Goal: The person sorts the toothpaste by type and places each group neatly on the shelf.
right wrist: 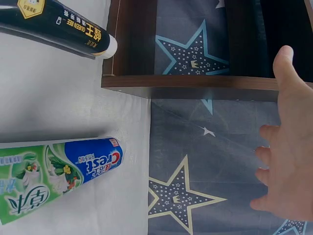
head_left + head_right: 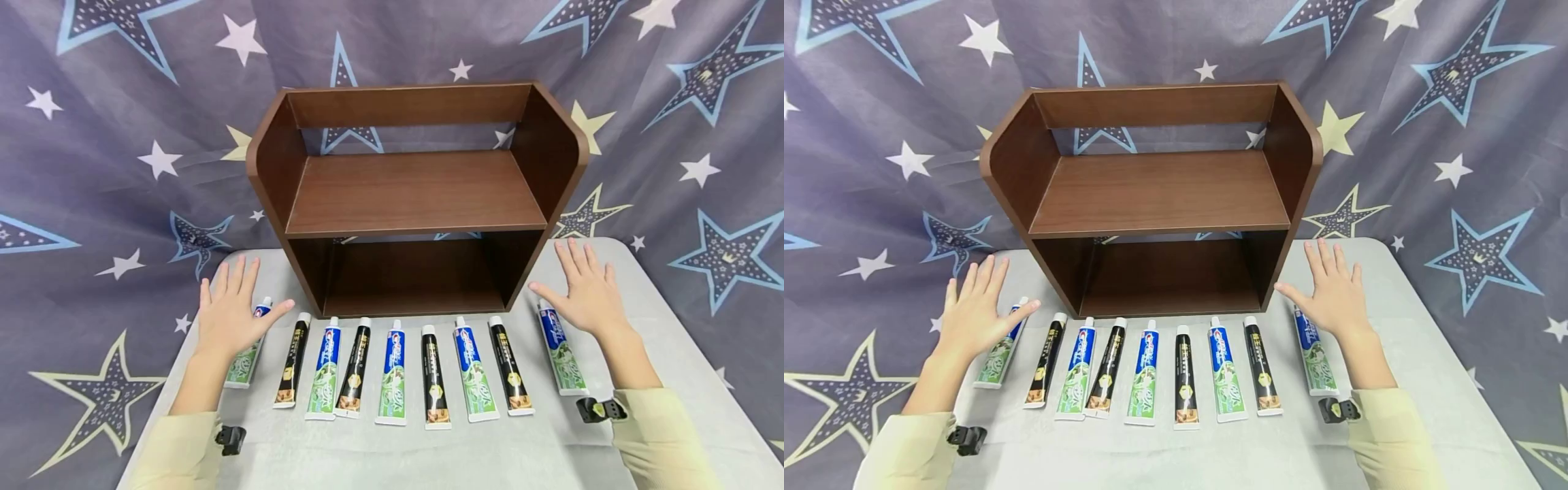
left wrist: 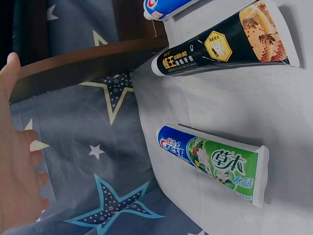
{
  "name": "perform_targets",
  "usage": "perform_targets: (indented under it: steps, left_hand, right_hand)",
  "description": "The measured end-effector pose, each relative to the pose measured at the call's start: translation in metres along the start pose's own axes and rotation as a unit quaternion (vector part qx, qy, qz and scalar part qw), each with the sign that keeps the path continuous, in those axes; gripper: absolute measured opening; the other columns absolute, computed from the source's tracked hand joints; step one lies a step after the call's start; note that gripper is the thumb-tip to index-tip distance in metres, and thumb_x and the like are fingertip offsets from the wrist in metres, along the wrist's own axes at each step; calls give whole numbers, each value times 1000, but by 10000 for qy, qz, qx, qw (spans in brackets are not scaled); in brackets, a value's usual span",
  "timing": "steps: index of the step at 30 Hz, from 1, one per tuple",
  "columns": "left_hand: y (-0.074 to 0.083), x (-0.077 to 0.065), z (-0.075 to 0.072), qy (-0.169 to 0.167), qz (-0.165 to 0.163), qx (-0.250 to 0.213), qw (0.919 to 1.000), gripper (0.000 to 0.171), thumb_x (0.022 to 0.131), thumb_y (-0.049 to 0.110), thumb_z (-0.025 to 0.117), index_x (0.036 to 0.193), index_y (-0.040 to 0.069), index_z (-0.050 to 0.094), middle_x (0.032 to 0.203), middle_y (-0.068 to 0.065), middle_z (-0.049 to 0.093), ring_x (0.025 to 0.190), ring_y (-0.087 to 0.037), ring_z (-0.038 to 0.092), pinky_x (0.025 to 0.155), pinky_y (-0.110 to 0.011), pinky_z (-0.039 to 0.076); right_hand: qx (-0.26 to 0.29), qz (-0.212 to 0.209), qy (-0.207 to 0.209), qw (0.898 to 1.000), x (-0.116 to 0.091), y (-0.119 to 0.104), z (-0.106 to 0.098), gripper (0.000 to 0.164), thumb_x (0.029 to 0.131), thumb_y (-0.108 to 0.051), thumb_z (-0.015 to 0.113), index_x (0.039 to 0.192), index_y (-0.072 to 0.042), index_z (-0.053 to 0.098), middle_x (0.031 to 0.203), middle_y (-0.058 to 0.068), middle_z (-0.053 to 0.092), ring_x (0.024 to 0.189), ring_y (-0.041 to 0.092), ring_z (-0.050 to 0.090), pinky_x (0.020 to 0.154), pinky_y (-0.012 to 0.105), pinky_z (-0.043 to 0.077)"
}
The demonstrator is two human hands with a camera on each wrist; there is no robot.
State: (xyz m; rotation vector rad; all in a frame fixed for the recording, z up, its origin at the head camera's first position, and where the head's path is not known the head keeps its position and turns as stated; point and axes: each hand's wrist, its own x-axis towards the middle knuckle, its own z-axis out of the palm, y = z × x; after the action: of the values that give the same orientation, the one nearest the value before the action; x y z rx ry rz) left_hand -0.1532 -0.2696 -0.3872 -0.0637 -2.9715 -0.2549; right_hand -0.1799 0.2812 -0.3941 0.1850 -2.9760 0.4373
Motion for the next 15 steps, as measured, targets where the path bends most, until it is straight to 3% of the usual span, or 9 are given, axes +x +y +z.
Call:
perform_targets:
  steps: [8,15]
  left_hand:
    - [-2,0,2,61,47,-100,9999,99,84,73,47,155,14,11,161,-18,13,148,-43,9,116,-66,2]
    - [-9,0,10,426,132,-300,9986,93,84,66,53,153,13,21,157,-21,25,146,-42,18,115,-65,10]
  right_hand:
    - [726,-169,-68,9972,2,1,1,81,97,-53,43,154,-6,11,160,23,8,146,48,8,111,72,10]
    - [1832,-492,379,9811,3,-1,6,69,99,-34,48,152,0,19,156,30,20,143,50,19,116,63,16]
